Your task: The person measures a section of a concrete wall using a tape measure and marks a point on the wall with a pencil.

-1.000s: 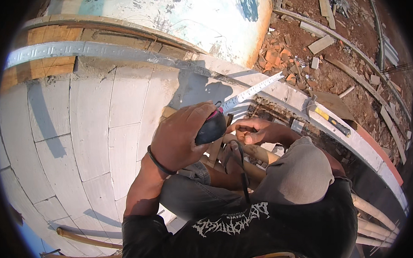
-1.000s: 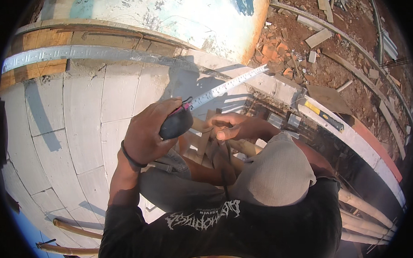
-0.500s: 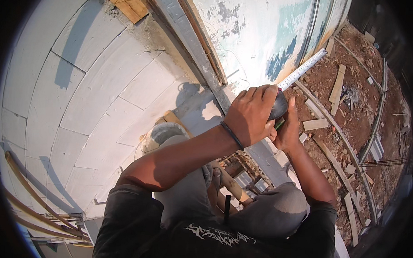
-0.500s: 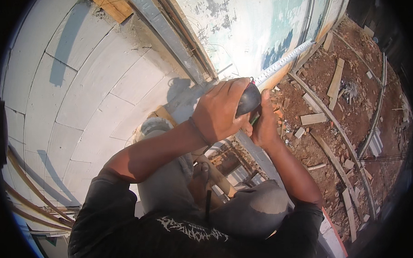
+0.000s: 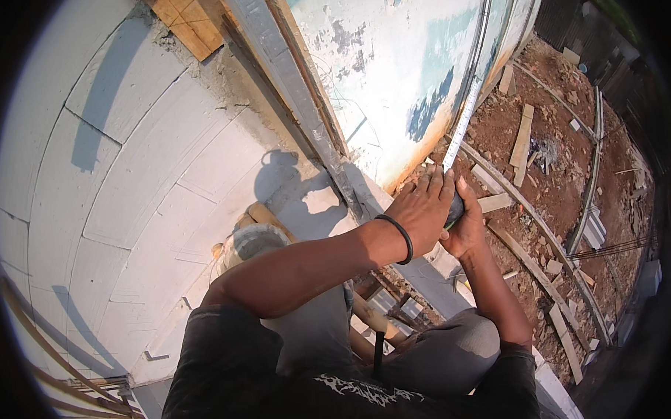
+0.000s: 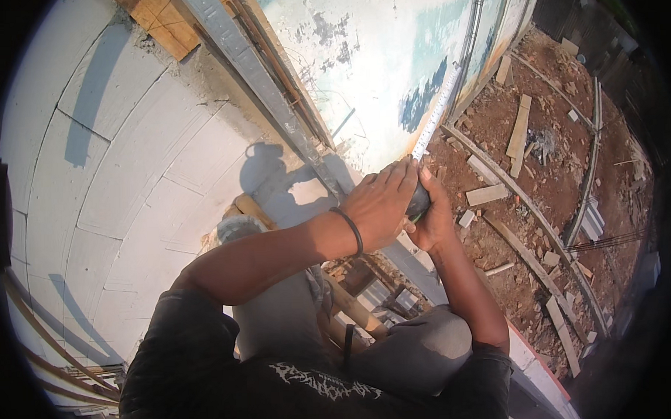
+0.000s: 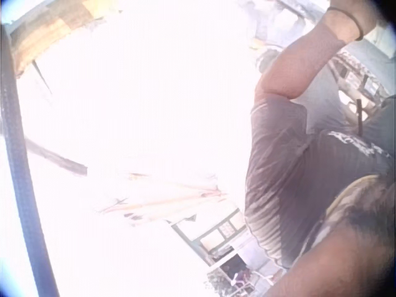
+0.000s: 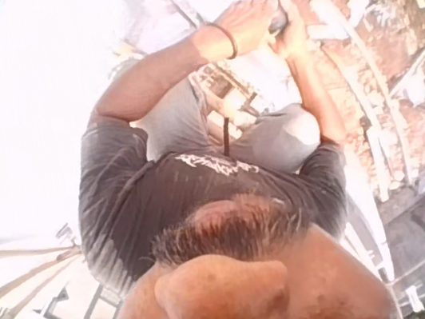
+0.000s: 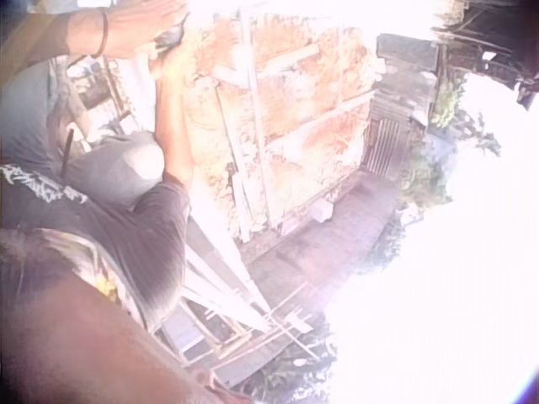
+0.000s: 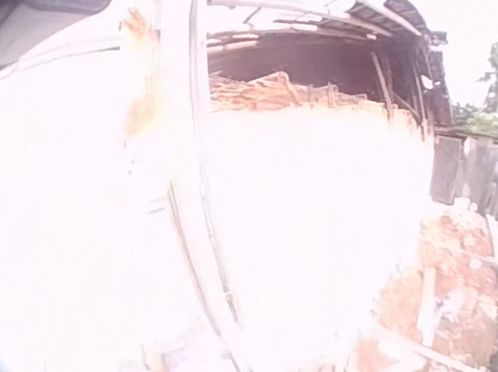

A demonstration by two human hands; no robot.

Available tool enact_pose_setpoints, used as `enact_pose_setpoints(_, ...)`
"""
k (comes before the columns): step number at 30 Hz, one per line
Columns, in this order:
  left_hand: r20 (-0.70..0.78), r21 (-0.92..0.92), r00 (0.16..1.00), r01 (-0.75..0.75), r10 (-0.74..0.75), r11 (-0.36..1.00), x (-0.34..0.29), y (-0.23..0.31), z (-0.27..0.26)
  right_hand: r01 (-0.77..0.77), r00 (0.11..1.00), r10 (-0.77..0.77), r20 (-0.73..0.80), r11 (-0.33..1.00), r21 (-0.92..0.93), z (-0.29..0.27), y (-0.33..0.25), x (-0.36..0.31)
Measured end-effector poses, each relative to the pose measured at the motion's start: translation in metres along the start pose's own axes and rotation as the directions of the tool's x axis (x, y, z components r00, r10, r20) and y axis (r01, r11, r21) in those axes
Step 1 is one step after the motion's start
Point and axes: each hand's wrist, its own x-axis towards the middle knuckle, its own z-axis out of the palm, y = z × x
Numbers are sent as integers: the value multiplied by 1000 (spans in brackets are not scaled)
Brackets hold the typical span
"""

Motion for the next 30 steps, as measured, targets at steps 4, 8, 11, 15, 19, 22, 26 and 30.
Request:
enact_pose_setpoints(4, 143, -5, 989, -23, 24, 1000, -3, -11, -20, 0, 1000, 1, 31, 1000, -31, 1, 8, 8)
enact_pose_setpoints(8, 194, -140, 980, 67, -39, 988, -10, -38, -28, -59, 997, 62, 46, 996, -60, 33, 9, 1)
enact_pose_setpoints(11, 157, -162, 986, 71, -46, 984, -8, -31, -29, -50, 998, 48, 49, 998, 50, 25, 21, 15)
enact_pose_setpoints(15, 178, -135, 975, 160, -134, 978, -9, -35, -27, -66, 998, 66, 1, 991, 116, 34, 30, 23)
enact_pose_setpoints(19, 73, -57, 995, 73, -69, 996, -11, -44, -21, -186, 975, 178, 134, 981, 49, 28, 33, 28)
enact_pose_setpoints(22, 71, -84, 993, 98, -93, 992, -8, -36, -24, -154, 982, 141, 124, 983, 98, 32, 25, 25)
enact_pose_setpoints(26, 70, -53, 984, 168, -164, 984, -5, -26, -24, -120, 990, 131, -58, 980, 162, 55, 18, 17)
enact_pose_setpoints(30, 93, -70, 979, 188, -181, 980, -6, -26, -26, -125, 964, 134, 229, 991, -50, 17, 29, 22)
